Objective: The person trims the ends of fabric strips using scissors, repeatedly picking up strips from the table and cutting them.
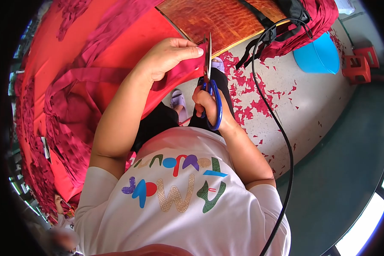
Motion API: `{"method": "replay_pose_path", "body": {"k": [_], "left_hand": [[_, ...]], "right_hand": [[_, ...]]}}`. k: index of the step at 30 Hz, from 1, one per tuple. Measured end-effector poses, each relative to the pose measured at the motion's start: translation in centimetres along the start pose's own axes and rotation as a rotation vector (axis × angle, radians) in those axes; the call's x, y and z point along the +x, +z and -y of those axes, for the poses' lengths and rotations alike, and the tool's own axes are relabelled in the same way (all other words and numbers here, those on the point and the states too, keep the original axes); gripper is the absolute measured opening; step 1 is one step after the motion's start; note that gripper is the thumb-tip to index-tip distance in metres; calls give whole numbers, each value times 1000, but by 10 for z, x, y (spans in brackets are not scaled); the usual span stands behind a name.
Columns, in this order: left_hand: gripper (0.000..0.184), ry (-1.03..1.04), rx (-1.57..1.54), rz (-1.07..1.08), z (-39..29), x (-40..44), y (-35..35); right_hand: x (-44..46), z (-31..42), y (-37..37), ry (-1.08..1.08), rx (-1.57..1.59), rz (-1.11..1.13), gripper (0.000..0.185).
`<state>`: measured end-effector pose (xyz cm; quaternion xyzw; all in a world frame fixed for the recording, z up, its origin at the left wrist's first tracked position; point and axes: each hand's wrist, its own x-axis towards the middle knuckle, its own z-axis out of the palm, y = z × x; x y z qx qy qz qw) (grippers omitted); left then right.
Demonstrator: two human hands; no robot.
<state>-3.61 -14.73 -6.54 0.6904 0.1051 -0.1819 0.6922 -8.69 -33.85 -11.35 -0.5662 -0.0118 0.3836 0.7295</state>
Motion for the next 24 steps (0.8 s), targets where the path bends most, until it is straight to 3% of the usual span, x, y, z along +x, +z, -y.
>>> {"method": "replay_pose_path", "body": {"k": [15, 17, 24], "left_hand": [[17, -32, -4, 5, 2, 3, 0], [17, -32, -4, 7, 2, 4, 0], [16, -42, 6, -5, 1, 3, 1]], "right_hand": [[2, 4, 9, -21, -42, -81, 26], [1, 7, 12, 18, -69, -95, 13], [4, 5, 15, 49, 9, -125, 18]]}}
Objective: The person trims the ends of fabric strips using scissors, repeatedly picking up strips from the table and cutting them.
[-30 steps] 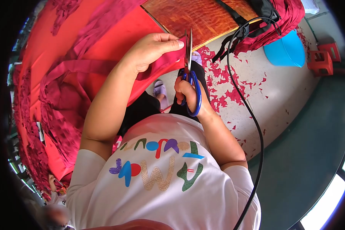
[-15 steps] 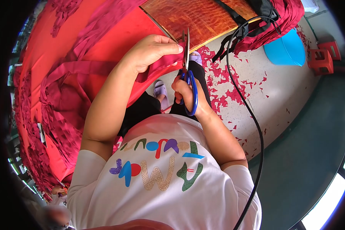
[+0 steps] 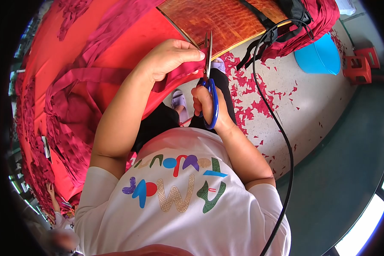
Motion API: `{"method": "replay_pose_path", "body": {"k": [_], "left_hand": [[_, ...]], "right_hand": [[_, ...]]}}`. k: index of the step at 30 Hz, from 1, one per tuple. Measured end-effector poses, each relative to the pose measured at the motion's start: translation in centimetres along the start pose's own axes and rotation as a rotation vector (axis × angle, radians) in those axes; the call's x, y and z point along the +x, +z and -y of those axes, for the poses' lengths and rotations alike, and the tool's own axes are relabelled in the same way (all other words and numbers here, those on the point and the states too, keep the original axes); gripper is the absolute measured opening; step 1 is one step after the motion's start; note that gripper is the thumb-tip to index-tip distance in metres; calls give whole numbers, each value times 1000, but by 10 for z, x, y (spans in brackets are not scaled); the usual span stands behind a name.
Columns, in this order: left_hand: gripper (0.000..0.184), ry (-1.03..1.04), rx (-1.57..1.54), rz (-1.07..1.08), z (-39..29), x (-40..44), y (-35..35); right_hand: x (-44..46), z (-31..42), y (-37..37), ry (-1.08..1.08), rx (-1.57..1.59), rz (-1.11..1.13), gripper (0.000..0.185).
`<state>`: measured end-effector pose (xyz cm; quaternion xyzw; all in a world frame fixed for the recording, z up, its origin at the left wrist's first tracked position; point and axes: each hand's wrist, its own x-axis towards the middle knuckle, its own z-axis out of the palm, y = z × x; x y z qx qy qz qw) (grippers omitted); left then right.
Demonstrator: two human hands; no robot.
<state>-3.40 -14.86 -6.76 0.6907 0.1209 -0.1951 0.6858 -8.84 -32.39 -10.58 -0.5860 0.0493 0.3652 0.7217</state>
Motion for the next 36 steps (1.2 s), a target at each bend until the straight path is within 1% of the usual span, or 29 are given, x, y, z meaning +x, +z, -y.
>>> {"method": "replay_pose_path", "body": {"k": [2, 4, 6, 8, 10, 15, 17, 20, 22, 24, 25, 27, 29, 30, 31, 32, 33, 34, 35, 36], "left_hand": [[16, 0, 5, -3, 0, 0, 0], [31, -12, -35, 42, 0, 0, -2], [29, -12, -45, 51, -1, -1, -2], [28, -9, -55, 59, -1, -1, -1], [26, -3, -28, 30, 0, 0, -1], [26, -20, -45, 49, -2, -1, -1], [27, -24, -50, 52, -3, -1, -1], [27, -2, -1, 34, 0, 1, -2], [27, 5, -7, 38, 1, 2, -2], [26, 11, -1, 25, 1, 2, -2], [26, 14, 6, 13, 1, 1, -1], [26, 24, -5, 33, 0, -1, 0], [24, 54, 16, 50, 2, -1, -1], [20, 49, 37, 70, 1, -1, -1], [17, 42, 60, 90, 1, -1, -1], [18, 58, 90, 75, 3, 0, 0], [19, 89, 155, 48, 2, -2, 2], [20, 120, 220, 19, 2, -4, 4], [20, 135, 231, 23, 8, 0, 3], [19, 160, 212, 53, 9, -1, 3]], "right_hand": [[3, -5, -5, 8, 9, 0, 28], [0, 1, 2, 22, 15, -24, 24], [0, 2, 4, 37, 21, -47, 23], [3, -1, 0, 80, 91, -34, 24], [3, -1, 0, 78, 88, -36, 25], [-2, 4, 4, 49, 46, -59, 29], [-6, 8, 8, 19, -1, -126, 32], [-11, 12, 5, 19, -15, -124, 32], [-11, 10, -4, 27, -10, -79, 29], [-12, 6, -8, -132, -93, -74, 25], [-15, 10, -11, -131, -162, -91, 25], [-19, 20, -13, -209, -198, -102, 24], [-24, 46, -15, -272, -342, -203, 23], [-19, 55, -22, -384, -468, -283, 21], [-15, 69, -21, -504, -515, -354, 19], [-14, 88, -20, -465, -578, -439, 19], [-5, 100, -24, -568, -659, -471, 22], [-2, 121, -14, -599, -860, -547, 26], [8, 133, -8, -642, -888, -523, 29], [25, 141, -6, -669, -984, -477, 30]]}}
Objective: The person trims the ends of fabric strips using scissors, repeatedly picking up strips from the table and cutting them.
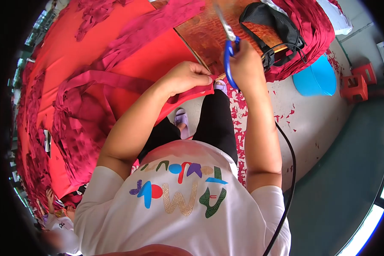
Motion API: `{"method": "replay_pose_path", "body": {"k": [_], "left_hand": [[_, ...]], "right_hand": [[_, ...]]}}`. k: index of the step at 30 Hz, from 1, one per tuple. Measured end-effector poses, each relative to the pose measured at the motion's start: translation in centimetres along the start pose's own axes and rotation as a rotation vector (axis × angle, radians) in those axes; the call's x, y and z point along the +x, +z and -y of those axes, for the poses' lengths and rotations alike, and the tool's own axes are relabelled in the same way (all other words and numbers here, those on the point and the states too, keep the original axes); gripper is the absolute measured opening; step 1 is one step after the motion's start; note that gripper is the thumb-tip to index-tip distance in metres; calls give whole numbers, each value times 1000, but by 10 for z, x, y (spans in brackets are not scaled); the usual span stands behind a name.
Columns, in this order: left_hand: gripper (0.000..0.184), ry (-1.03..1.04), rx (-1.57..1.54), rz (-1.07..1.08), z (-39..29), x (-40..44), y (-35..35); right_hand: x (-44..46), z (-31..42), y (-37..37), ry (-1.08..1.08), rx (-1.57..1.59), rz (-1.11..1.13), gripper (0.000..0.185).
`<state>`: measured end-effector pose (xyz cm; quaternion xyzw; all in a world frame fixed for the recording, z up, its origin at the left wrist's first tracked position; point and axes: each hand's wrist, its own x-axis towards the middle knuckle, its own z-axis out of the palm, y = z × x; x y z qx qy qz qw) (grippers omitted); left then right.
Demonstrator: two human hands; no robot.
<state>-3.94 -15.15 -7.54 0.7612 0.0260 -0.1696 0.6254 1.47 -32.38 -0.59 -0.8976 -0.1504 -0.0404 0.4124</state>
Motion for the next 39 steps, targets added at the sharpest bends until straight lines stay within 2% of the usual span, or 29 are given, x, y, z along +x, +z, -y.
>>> {"method": "replay_pose_path", "body": {"k": [2, 4, 5, 6, 7, 8, 10, 11, 12, 13, 14, 15, 16, 18, 19, 21, 22, 23, 24, 25, 26, 27, 28, 29, 30, 31, 32, 33, 39], "left_hand": [[17, 28, 15, 30, 1, -10, 3], [19, 84, 141, 51, 7, -31, 6], [20, 133, 312, 43, -2, -54, 4], [21, 154, 299, 93, -1, -75, 1], [21, 62, 300, 99, -17, -109, -3], [20, 112, 252, 102, 2, -131, -8], [16, 21, 328, 113, -2, -198, -22], [17, -95, 384, 171, -1, -230, -30], [18, -218, 261, 135, 4, -266, -33], [19, -348, 239, 121, 7, -297, -35], [20, -327, 166, 41, 25, -331, -35], [22, -446, 58, 1, 26, -357, -34], [26, -491, -34, 11, 52, -382, -34], [31, -524, -263, -98, 56, -408, -19], [40, -551, -105, -56, 34, -404, -18], [50, -363, 266, -56, 15, -390, -15], [54, -285, 334, -52, -1, -380, -19], [48, -84, 445, -139, -16, -369, -21], [43, -124, 326, -218, -46, -354, -24], [38, 193, 382, -419, -62, -340, -19], [40, 267, 116, -487, -88, -328, -14], [42, 423, -302, -481, -116, -317, -3], [42, 598, -472, -338, -131, -309, -3], [49, 688, -728, -142, -143, -299, 3], [85, 502, -911, -197, -178, -297, 21], [75, 715, -1085, 104, -170, -286, 36], [77, 780, -1045, 71, -177, -276, 57], [77, 777, -1056, 88, -174, -273, 55], [92, 826, -1097, 694, -158, -253, 88]], "right_hand": [[29, -8, 31, -204, -114, 46, 29], [39, -22, 60, -336, -203, 176, 28], [28, -17, 57, -426, -272, 193, 27], [18, -13, 54, -425, -293, 209, 26], [7, -18, 50, -462, -184, 213, 23], [-9, -14, 38, -427, -212, 254, 18], [-46, -11, 9, -275, -200, 331, 12], [-64, -26, -4, -337, -188, 399, 9], [-82, -47, -10, -315, -249, 433, 8], [-97, -54, -17, -230, -133, 483, 13], [-107, -68, -21, -52, -81, 538, 21], [-115, -78, -24, -46, -5, 487, 18], [-120, -94, -22, 72, 172, 443, 16], [-123, -93, -8, 150, 560, 242, 14], [-116, -78, -7, 75, 544, 207, 13], [-92, -66, 7, -37, 546, 62, 8], [-63, -95, 35, -192, 575, -140, 9], [-48, -64, 20, -48, 456, 13, 12], [-30, -40, 24, -264, 66, -228, 17], [-11, -14, 24, -210, 16, -238, 20], [17, -28, 39, -185, -160, -269, 23], [36, -23, 47, -135, -241, -237, 26], [51, -21, 58, -102, -343, -257, 30], [58, -15, 63, -60, -406, -225, 30], [67, -25, 73, -66, -435, -231, 30], [70, -28, 81, 49, -437, -206, 31], [65, -19, 75, 4, -463, -203, 33], [55, 0, 67, -12, -419, -207, 35], [66, -22, 71, -6, -372, -214, 38]]}}
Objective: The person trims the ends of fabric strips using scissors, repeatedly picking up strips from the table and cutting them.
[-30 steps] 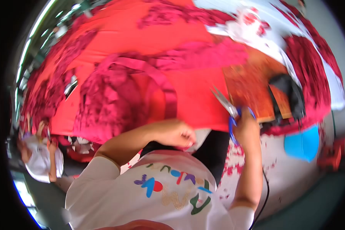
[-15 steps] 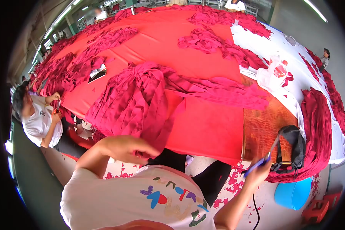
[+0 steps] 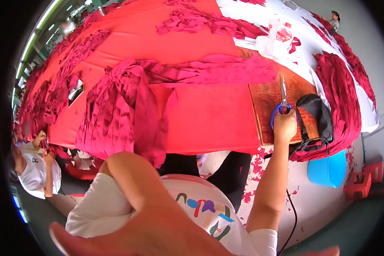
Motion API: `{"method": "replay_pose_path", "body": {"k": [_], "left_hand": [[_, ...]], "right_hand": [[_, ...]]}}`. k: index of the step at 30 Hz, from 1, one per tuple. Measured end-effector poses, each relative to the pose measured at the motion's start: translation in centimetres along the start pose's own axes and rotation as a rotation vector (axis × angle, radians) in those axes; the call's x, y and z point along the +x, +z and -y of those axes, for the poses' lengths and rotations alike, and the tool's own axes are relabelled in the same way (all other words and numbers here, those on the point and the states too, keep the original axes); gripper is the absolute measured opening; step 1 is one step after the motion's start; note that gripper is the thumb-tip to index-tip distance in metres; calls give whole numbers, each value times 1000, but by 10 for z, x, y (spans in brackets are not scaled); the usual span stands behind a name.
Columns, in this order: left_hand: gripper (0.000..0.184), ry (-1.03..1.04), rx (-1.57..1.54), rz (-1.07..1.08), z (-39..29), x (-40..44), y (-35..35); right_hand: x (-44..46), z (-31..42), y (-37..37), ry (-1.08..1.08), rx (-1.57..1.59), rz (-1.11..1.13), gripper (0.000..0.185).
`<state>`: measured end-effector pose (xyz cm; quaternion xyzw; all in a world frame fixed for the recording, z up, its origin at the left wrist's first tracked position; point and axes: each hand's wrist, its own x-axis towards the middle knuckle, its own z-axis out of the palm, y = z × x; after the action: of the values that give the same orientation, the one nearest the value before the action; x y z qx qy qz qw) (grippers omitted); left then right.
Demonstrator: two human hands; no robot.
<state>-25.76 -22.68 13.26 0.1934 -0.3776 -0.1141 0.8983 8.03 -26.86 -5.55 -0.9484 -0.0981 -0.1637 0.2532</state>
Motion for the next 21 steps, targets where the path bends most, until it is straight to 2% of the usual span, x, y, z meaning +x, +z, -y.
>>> {"method": "replay_pose_path", "body": {"k": [2, 4, 6, 8, 10, 11, 12, 13, 14, 15, 16, 17, 18, 19, 20, 21], "left_hand": [[98, -66, -73, 146, 1, 15, -15], [103, -136, -126, 310, 32, 36, -29], [108, -193, -148, 451, 27, 42, -41], [100, 58, -262, 488, 58, 48, -51], [92, -76, 120, 539, 57, 52, -79], [80, -252, 150, 462, 57, 50, -92], [72, -427, 179, 404, 48, 55, -107], [66, -496, 345, 349, 37, 60, -128], [35, -560, 531, 189, 12, 62, -143], [25, -276, 790, 131, 6, 54, -178], [15, -182, 1136, -44, -19, 53, -203], [12, -167, 1127, -396, -29, 49, -240], [14, -14, 1389, -498, -54, 49, -290], [19, -97, 1948, -630, -89, 54, -309], [21, 18, 2284, -623, -114, 42, -366], [23, -121, 2396, -652, -134, 35, -397]], "right_hand": [[-2, -6, 5, -35, 2, -44, 39], [1, -12, 13, -37, -19, -123, 39], [3, -14, 15, -29, 51, -141, 36], [1, -14, 9, -10, 87, -136, 34], [-1, -2, 3, 50, 99, -105, 32], [4, -15, 16, -52, 88, -173, 30], [1, -10, 10, -13, 83, -159, 29], [1, -10, 10, -21, 121, -192, 28], [0, -7, 5, 26, 151, -180, 30], [1, -9, 8, 61, 197, -185, 31], [3, -11, 11, 102, 231, -207, 32], [8, -21, 15, 151, 302, -127, 30], [1, -4, -1, 162, 292, -152, 28], [1, -5, 0, 184, 312, -118, 26], [1, -2, -4, 196, 298, -105, 25], [0, -2, -3, 180, 298, -107, 24]]}}
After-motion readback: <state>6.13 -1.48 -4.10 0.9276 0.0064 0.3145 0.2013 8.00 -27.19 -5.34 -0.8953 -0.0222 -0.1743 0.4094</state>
